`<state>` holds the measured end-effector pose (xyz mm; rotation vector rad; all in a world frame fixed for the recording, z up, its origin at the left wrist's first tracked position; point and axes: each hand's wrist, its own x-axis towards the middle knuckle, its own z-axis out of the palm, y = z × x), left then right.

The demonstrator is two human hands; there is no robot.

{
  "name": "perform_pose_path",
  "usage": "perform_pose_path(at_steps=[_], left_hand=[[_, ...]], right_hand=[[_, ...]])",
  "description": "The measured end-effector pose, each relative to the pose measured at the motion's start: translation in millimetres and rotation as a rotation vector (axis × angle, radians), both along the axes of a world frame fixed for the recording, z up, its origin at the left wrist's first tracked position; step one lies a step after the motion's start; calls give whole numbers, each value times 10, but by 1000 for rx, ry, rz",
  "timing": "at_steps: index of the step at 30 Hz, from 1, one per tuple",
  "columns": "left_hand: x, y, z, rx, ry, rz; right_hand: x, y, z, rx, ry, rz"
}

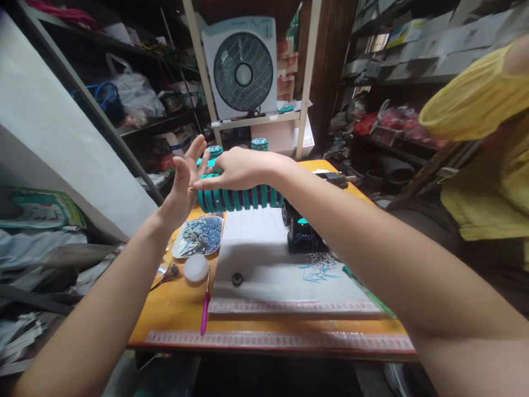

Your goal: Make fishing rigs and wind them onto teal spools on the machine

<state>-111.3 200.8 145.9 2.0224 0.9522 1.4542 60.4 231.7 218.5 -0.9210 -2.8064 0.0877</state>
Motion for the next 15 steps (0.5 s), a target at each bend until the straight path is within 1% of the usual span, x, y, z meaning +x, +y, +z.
perform_pose_path(at_steps=[3, 6, 8, 10, 12, 13, 14, 15], left_hand=[[-20, 47, 3, -3, 22, -15], [-25, 30, 6, 42, 48, -31], [-19, -77, -18, 65, 55, 27], [1, -292, -86, 98, 27, 184], [37, -591, -208, 198, -46, 458], [62, -752, -290, 229, -43, 554], [91, -906, -384, 222, 14, 572], [124, -1042, -487, 157, 159, 480]], right_hand=[[-79, 30, -43, -31, -28, 81], [-87, 26, -107, 8, -13, 60], [-80, 15, -130, 42, -21, 36], [-75, 6, -138, 63, -27, 25], [-71, 0, -140, 78, -24, 14], [-70, 0, -141, 86, -23, 9], [-67, 0, -143, 95, -23, 5], [-65, 1, -146, 103, -21, 4]])
